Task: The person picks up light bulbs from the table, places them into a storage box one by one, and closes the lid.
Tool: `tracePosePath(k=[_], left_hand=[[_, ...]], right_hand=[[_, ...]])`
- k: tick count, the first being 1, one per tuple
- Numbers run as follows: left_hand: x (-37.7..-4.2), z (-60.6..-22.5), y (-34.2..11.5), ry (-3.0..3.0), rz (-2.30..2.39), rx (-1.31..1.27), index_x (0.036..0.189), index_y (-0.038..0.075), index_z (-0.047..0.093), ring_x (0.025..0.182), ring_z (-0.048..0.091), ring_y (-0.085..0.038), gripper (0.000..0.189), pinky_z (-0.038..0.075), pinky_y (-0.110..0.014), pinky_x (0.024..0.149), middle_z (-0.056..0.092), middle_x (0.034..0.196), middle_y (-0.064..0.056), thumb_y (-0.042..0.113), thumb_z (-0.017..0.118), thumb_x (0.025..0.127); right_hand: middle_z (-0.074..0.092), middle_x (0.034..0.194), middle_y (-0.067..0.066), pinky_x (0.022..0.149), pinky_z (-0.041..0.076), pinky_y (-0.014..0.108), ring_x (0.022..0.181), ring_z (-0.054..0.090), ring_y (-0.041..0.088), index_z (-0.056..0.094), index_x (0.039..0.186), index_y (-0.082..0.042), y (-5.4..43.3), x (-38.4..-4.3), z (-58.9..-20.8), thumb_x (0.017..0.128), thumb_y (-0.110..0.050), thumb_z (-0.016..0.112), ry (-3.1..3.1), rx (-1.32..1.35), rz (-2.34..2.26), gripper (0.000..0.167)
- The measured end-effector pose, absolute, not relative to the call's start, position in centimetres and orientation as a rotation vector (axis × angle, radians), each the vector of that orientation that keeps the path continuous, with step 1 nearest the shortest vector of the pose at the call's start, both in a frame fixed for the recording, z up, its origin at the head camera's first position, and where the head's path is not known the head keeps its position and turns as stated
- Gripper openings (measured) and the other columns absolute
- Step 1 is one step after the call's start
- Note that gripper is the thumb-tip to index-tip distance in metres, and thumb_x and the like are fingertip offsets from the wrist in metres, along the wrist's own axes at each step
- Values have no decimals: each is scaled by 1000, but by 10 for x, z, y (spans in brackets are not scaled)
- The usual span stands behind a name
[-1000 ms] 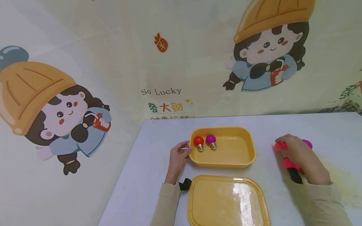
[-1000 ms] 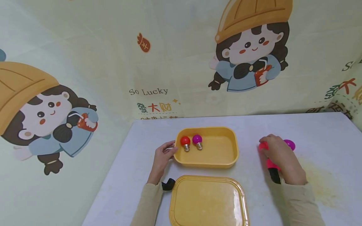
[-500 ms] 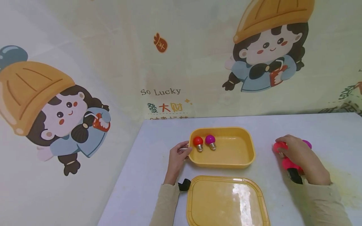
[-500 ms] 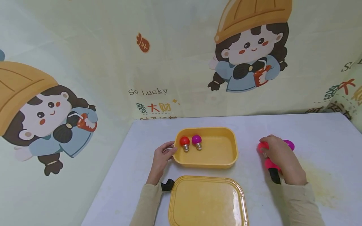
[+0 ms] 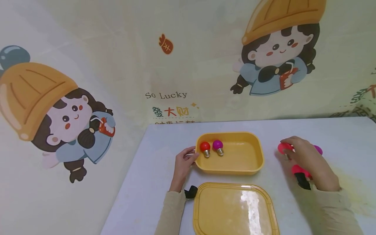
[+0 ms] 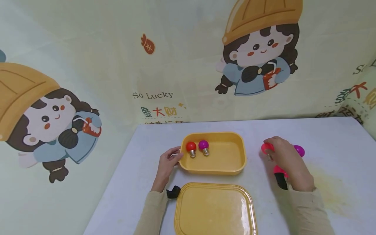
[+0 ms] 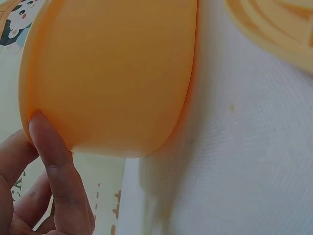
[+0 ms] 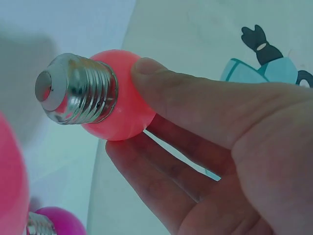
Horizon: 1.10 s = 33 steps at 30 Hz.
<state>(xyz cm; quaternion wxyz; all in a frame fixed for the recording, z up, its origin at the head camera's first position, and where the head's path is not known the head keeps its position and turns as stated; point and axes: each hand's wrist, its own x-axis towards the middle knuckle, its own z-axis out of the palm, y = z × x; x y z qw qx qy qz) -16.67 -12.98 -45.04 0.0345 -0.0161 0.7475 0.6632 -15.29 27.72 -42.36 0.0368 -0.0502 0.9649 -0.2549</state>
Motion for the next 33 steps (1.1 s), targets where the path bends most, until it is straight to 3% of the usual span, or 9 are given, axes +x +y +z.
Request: tracePosePath(k=[8, 18, 27, 33], left_hand=[[-167, -450, -129, 2284, 2057, -43, 127, -3, 63, 93, 63, -40, 38, 57, -27, 69, 62, 110, -15, 6, 71, 91], [-167, -449, -127, 2335, 2002, -89, 128, -1, 64, 88, 65, -31, 37, 60, -34, 75, 63, 111, -15, 9, 70, 92], [-167, -451, -128, 2311, 2025, -73, 127, -3, 63, 80, 62, -20, 37, 57, -27, 68, 63, 110, -16, 7, 70, 92], [-179, -474, -131, 2297, 2039, -102, 128, 1, 64, 80, 62, -20, 38, 56, -24, 65, 63, 113, -15, 9, 71, 91]], right_hand=[[57, 121, 36, 89, 48, 65, 112, 50, 54, 59, 125, 11, 267, -153, -418, 83, -1, 76, 3011, -214, -780, 47], [59, 118, 34, 88, 50, 63, 108, 54, 52, 60, 123, 12, 253, -155, -406, 82, -1, 77, 3063, -306, -790, 46], [59, 120, 32, 90, 49, 63, 110, 53, 50, 59, 124, 11, 236, -159, -398, 84, -1, 75, 3044, -334, -862, 45], [61, 117, 30, 90, 50, 61, 106, 57, 47, 62, 122, 11, 225, -161, -396, 84, 2, 75, 3069, -392, -915, 41]])
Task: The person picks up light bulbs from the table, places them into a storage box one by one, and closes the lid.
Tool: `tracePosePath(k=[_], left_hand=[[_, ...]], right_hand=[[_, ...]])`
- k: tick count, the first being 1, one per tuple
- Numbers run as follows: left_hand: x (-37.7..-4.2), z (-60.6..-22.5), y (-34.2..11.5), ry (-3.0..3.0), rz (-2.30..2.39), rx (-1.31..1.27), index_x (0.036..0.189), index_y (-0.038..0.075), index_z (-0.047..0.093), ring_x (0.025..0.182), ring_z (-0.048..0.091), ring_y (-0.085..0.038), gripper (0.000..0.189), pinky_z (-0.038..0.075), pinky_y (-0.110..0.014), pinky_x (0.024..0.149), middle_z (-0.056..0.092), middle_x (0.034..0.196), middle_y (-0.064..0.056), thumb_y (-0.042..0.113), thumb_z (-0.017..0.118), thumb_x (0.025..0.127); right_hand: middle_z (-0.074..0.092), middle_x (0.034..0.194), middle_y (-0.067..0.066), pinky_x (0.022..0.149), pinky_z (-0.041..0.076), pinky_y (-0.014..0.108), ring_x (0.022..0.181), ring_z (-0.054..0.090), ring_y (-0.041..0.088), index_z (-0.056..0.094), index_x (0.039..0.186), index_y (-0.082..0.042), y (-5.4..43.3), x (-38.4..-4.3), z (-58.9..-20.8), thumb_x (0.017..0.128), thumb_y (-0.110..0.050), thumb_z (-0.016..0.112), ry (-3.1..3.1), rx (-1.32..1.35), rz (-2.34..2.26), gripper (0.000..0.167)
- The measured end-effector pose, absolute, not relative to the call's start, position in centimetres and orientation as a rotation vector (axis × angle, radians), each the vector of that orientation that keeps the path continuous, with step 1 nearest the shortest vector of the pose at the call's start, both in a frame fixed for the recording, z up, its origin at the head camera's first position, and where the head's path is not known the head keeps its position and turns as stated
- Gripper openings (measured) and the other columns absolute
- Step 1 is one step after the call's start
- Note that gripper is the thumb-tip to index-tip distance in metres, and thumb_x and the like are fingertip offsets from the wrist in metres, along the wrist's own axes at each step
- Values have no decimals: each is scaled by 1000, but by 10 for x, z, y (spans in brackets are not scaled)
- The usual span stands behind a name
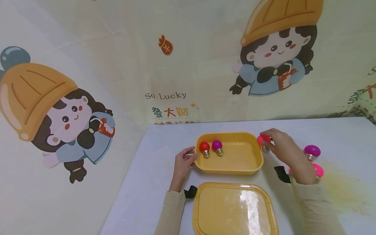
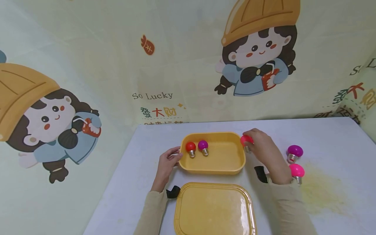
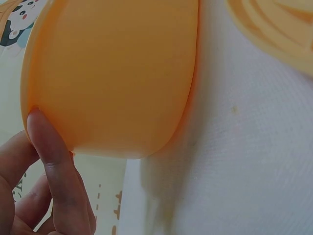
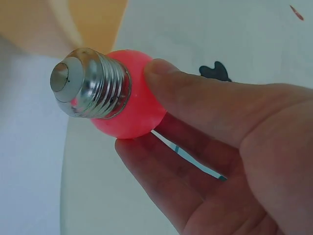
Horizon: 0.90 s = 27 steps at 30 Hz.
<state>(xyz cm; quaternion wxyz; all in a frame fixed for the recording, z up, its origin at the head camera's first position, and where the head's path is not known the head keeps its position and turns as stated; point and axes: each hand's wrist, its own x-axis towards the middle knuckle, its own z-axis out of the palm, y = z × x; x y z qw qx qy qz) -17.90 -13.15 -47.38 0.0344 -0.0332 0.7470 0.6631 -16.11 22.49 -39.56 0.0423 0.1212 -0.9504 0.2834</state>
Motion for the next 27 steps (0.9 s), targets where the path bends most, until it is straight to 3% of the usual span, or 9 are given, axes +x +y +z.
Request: tracePosePath(k=[18, 27], left_hand=[[-181, -482, -131, 2346, 2046, -97, 126, 6, 66, 78, 63, -14, 37, 56, -21, 63, 63, 111, -12, 16, 73, 91], [-182, -479, -131, 2308, 2047, -110, 128, 4, 65, 81, 63, -20, 38, 55, -22, 63, 63, 113, -14, 12, 72, 91]], right_hand=[[63, 114, 28, 94, 49, 60, 103, 59, 44, 65, 117, 9, 192, -174, -391, 85, 0, 75, -2884, 408, 905, 35], [63, 114, 27, 93, 51, 57, 104, 59, 43, 64, 118, 9, 176, -180, -393, 86, -4, 74, -2915, 424, 920, 35]])
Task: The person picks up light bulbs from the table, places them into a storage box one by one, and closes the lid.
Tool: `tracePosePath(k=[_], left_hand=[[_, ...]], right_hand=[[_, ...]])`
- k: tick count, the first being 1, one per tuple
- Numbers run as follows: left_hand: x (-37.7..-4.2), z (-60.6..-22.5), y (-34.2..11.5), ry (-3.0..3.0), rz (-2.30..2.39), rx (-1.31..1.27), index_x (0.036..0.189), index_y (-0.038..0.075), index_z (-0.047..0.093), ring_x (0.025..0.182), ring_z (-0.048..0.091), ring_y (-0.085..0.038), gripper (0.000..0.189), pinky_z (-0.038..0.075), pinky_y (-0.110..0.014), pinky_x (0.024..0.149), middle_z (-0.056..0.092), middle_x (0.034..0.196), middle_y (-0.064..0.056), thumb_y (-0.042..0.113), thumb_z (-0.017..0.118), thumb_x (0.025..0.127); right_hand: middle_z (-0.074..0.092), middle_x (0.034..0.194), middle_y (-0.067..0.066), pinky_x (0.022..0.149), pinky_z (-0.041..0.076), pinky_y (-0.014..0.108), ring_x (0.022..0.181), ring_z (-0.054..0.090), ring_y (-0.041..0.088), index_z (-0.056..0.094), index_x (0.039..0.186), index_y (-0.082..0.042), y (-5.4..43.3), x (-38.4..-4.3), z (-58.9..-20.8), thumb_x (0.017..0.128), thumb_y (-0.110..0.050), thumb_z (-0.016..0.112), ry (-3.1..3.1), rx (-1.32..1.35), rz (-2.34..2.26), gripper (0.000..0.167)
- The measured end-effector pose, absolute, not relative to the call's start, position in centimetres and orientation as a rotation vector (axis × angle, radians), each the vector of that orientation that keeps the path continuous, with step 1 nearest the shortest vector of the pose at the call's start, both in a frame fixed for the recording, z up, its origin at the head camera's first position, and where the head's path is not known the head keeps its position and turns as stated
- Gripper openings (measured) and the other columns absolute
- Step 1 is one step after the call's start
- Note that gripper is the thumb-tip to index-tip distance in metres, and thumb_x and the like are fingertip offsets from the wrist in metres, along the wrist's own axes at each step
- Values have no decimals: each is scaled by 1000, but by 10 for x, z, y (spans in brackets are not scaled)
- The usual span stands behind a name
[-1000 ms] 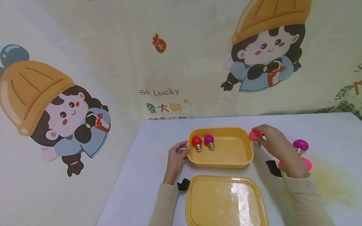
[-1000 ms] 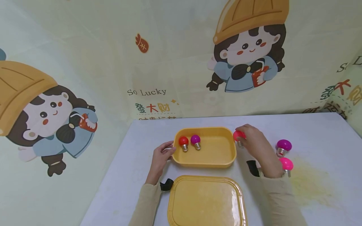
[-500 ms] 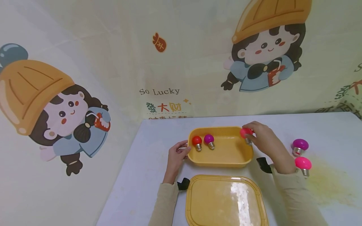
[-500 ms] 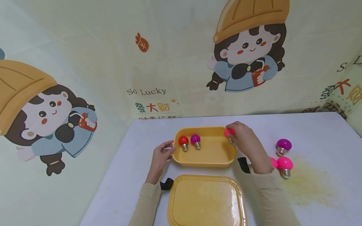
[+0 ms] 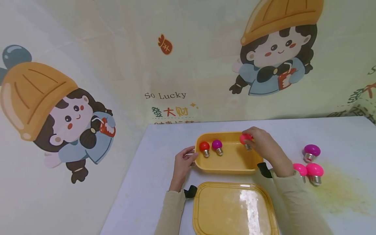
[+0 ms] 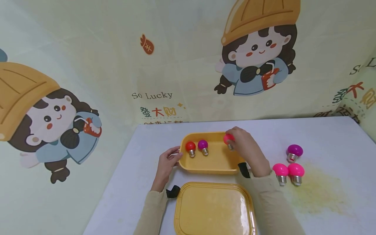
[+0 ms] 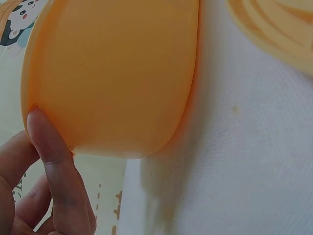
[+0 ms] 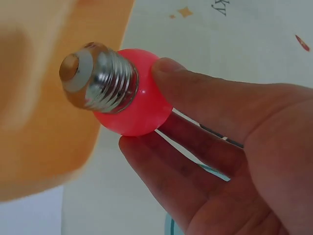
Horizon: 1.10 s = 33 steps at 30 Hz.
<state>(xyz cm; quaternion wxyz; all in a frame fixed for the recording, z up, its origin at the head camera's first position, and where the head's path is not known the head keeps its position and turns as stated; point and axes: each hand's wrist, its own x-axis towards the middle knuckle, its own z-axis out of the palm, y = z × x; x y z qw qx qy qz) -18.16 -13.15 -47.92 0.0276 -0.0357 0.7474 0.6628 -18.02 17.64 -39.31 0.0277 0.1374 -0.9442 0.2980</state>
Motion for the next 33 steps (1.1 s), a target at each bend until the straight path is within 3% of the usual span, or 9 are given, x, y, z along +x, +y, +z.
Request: tracePosePath(k=[5, 10, 21, 33], left_hand=[[-177, -467, -131, 2298, 2026, -87, 128, 0, 63, 83, 64, -28, 39, 57, -26, 66, 62, 112, -15, 8, 71, 91], [-169, -451, -128, 2290, 2034, -69, 128, -1, 63, 84, 64, -27, 38, 58, -26, 67, 63, 111, -15, 8, 71, 91], [-168, -451, -129, 2283, 2055, -63, 127, -4, 63, 88, 64, -35, 38, 57, -24, 64, 62, 109, -13, 6, 70, 91], [-169, -453, -129, 2286, 2041, -71, 127, -3, 63, 86, 64, -30, 38, 57, -25, 66, 62, 109, -13, 6, 70, 91]], right_hand=[[64, 112, 25, 93, 51, 56, 102, 60, 42, 64, 117, 9, 169, -183, -394, 87, -4, 74, -2907, 466, 917, 34], [65, 111, 24, 92, 52, 56, 101, 60, 41, 65, 116, 8, 162, -187, -397, 87, -3, 73, -2928, 470, 919, 32], [69, 103, 20, 92, 53, 52, 93, 62, 34, 68, 110, 7, 148, -202, -403, 88, -6, 73, -2966, 530, 920, 26], [69, 103, 18, 93, 53, 50, 90, 61, 31, 69, 112, 6, 137, -214, -412, 90, -8, 72, -3040, 532, 897, 26]])
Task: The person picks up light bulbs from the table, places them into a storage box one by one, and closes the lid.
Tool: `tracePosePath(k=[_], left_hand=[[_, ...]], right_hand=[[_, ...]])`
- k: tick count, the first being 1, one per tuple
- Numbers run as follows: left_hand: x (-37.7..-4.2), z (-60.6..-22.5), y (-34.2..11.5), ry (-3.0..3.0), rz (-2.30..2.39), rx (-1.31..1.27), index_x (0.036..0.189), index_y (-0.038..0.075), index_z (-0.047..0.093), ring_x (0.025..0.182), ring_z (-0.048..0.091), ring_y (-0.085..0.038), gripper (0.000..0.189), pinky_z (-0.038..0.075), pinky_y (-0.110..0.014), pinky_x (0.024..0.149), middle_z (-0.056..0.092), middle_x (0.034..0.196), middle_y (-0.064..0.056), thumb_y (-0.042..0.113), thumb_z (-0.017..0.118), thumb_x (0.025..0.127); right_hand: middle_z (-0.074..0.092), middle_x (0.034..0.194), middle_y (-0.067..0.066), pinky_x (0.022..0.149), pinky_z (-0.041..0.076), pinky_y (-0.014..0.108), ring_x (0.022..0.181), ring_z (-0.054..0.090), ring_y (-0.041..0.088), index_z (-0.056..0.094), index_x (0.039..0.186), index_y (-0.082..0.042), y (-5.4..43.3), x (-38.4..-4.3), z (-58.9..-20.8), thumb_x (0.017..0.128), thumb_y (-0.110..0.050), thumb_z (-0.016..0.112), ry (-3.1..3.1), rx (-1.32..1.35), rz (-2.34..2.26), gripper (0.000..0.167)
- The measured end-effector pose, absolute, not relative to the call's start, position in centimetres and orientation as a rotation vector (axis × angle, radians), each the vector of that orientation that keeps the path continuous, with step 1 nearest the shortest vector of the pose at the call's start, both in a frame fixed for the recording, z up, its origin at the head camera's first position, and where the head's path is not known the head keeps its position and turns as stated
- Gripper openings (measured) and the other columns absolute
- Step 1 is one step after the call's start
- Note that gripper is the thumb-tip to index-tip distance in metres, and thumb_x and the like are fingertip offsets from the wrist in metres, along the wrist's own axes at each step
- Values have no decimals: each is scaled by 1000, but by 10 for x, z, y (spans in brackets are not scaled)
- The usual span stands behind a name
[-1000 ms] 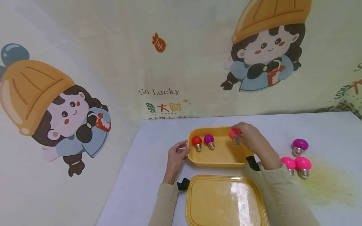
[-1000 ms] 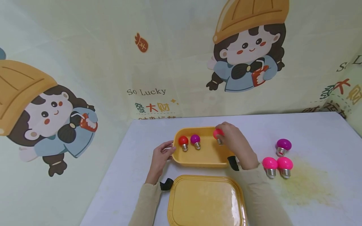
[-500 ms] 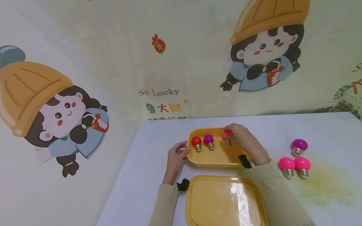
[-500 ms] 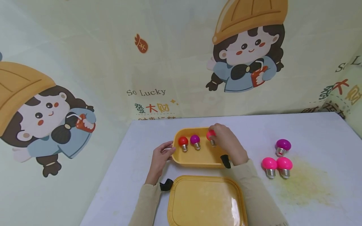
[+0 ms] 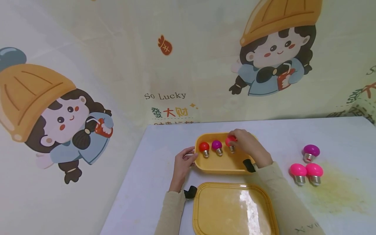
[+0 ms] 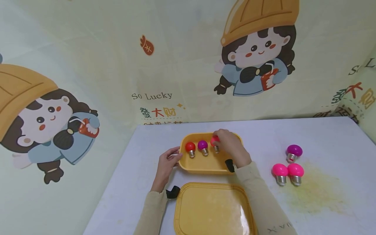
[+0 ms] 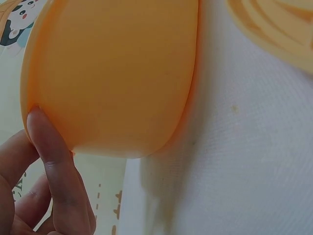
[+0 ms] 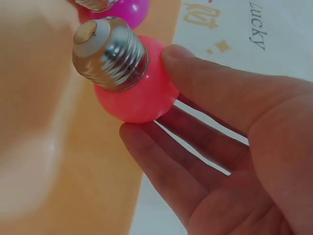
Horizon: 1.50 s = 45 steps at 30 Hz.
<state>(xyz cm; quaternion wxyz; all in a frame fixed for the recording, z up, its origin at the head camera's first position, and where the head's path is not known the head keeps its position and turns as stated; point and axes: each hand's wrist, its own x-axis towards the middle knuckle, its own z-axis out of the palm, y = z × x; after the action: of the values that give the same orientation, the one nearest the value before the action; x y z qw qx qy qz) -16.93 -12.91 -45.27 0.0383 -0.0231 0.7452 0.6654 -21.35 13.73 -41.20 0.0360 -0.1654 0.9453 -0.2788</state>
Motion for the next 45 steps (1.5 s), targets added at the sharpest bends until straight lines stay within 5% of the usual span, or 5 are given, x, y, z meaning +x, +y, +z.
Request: tracePosePath(k=[19, 26, 36, 45], left_hand=[[-182, -484, -131, 2335, 2054, -100, 125, 7, 67, 79, 63, -15, 36, 56, -21, 63, 63, 110, -10, 16, 73, 91], [-182, -483, -131, 2321, 2053, -96, 126, 6, 66, 84, 65, -23, 36, 56, -21, 64, 63, 112, -12, 14, 73, 91], [-178, -470, -132, 2278, 2035, -87, 129, -2, 62, 96, 61, -45, 39, 57, -26, 67, 63, 112, -15, 7, 70, 92], [-166, -448, -128, 2277, 2050, -66, 128, -5, 62, 95, 61, -44, 38, 57, -25, 68, 62, 112, -17, 6, 69, 92]], right_hand=[[69, 99, 12, 91, 54, 44, 86, 60, 25, 70, 108, 2, 124, -226, -421, 92, -9, 70, 2816, -592, -870, 20], [68, 94, 10, 88, 55, 42, 83, 58, 24, 70, 106, 1, 123, -230, -426, 92, -8, 69, 2789, -600, -844, 17], [68, 109, 17, 96, 52, 48, 95, 61, 29, 67, 114, 5, 122, -230, -426, 93, -7, 68, 2801, -602, -805, 25], [68, 115, 19, 100, 49, 50, 104, 62, 34, 68, 118, 4, 125, -228, -420, 94, -8, 66, 2801, -596, -788, 27]])
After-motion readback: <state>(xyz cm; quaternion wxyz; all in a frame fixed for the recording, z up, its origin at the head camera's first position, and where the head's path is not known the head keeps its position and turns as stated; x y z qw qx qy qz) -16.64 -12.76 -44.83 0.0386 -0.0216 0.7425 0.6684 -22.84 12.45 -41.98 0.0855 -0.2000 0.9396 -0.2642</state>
